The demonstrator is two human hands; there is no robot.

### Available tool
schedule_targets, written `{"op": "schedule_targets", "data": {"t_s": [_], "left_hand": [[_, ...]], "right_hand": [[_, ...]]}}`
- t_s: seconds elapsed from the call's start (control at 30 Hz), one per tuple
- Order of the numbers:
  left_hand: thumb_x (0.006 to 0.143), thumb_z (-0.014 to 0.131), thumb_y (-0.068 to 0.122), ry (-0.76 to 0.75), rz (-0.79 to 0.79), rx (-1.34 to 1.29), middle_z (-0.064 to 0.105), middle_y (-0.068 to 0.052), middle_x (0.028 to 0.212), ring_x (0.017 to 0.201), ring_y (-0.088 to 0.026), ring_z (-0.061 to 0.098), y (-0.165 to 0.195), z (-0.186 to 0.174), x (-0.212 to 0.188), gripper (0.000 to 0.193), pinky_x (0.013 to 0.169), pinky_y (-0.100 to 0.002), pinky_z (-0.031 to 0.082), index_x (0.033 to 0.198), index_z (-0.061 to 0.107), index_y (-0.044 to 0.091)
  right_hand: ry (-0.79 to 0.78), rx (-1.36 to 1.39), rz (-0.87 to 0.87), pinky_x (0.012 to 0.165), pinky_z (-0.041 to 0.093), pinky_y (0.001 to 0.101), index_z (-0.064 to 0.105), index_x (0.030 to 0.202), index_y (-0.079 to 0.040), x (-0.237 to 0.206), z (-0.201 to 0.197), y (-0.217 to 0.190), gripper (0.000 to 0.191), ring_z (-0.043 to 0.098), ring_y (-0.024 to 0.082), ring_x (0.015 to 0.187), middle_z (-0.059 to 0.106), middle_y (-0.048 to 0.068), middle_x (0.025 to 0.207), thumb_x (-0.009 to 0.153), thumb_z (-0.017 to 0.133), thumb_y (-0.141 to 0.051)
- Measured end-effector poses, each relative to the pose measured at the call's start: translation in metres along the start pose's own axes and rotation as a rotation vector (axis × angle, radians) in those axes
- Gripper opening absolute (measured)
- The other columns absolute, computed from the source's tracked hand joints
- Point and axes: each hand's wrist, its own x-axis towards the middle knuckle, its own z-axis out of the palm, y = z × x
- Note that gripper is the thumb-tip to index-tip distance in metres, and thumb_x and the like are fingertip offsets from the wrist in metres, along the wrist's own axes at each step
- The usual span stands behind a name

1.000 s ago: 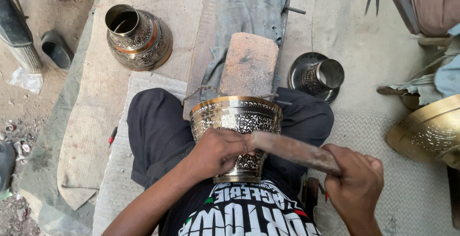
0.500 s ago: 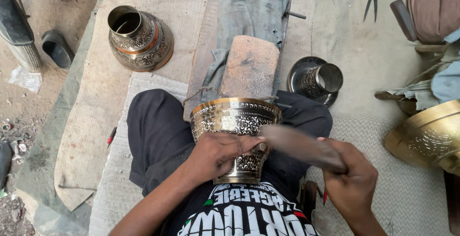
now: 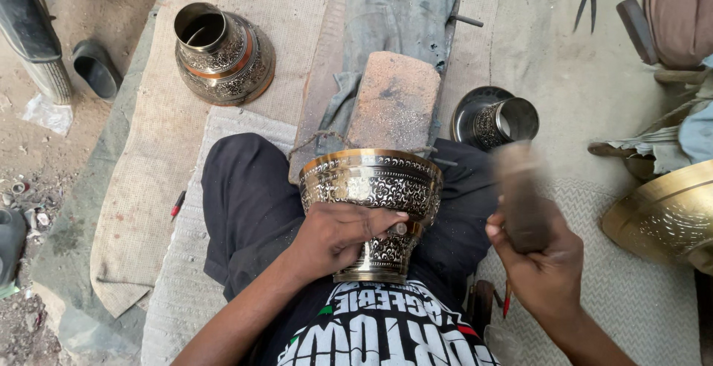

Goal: The person sits on the floor holding an engraved brass vessel against a stone block and repeatedly strikes a chisel with a wooden mallet to carve decorative patterns into the metal, occasionally repositioning the vessel and touching the surface with a marker before resuming chiseling.

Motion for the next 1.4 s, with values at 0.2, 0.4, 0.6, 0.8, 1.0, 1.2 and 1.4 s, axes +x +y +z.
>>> {"op": "schedule_targets", "data": {"t_s": [0.2,0.4,0.6,0.8,1.0,1.2,1.4], "left_hand": [[0.075,0.064,-0.01,0.071,0.04,-0.014,0.079,-0.006,0.103,0.092,-0.02,0.079,-0.004,-0.001,-0.008,0.052,0.082,-0.032,0.064,0.121,0.072,0.012],[0.074,0.062,-0.009,0.083,0.026,0.01,0.079,-0.002,0.097,0.089,-0.016,0.079,-0.014,0.005,-0.012,0.057,0.081,-0.03,0.065,0.125,0.073,0.014],[0.072,0.068,-0.005,0.087,0.033,0.132,0.077,0.0,0.089,0.079,-0.014,0.076,-0.017,0.003,-0.017,0.053,0.07,-0.03,0.061,0.119,0.075,0.018],[0.073,0.063,-0.01,0.167,0.055,0.093,0.079,0.002,0.097,0.082,-0.013,0.079,-0.018,0.006,-0.012,0.054,0.074,-0.027,0.063,0.117,0.074,0.019],[0.069,0.067,-0.008,0.177,0.08,0.095,0.077,-0.003,0.093,0.082,-0.017,0.077,-0.017,0.002,-0.012,0.047,0.074,-0.029,0.062,0.109,0.072,0.016],[0.073,0.065,-0.009,0.208,0.046,0.07,0.078,-0.002,0.096,0.085,-0.017,0.079,-0.02,0.002,-0.013,0.048,0.076,-0.028,0.063,0.113,0.073,0.015],[0.071,0.067,-0.007,0.199,0.041,0.097,0.078,-0.005,0.094,0.078,-0.016,0.076,-0.023,0.002,-0.022,0.044,0.07,-0.028,0.061,0.11,0.075,0.011]], "right_hand": [[-0.05,-0.063,-0.11,0.073,0.054,0.0364,0.068,0.118,-0.016,0.008,-0.006,-0.007,0.047,0.073,0.016,0.085,0.075,0.003,0.1,0.074,0.065,0.0],[-0.109,-0.107,-0.105,0.073,0.051,0.034,0.07,0.117,-0.019,0.016,-0.009,0.001,0.047,0.071,0.013,0.071,0.076,0.001,0.091,0.075,0.062,0.0],[-0.116,-0.212,-0.144,0.071,0.048,0.0366,0.072,0.116,-0.022,0.027,-0.007,0.009,0.046,0.068,0.013,0.067,0.074,-0.003,0.081,0.077,0.062,0.0],[-0.091,-0.166,-0.261,0.062,0.047,0.0362,0.07,0.115,-0.02,0.034,-0.007,0.005,0.045,0.069,0.012,0.068,0.076,0.0,0.086,0.075,0.064,-0.001],[-0.133,-0.268,-0.274,0.064,0.047,0.0379,0.071,0.113,-0.019,0.041,-0.005,0.004,0.041,0.066,0.012,0.069,0.077,-0.003,0.086,0.075,0.069,-0.003],[-0.169,-0.218,-0.299,0.069,0.05,0.04,0.072,0.112,-0.016,0.045,-0.005,-0.004,0.046,0.068,0.015,0.075,0.077,-0.002,0.092,0.07,0.07,0.001],[-0.153,-0.254,-0.435,0.075,0.049,0.0391,0.07,0.114,-0.016,0.05,-0.001,-0.012,0.044,0.068,0.013,0.078,0.076,-0.002,0.099,0.073,0.066,-0.001]]}}
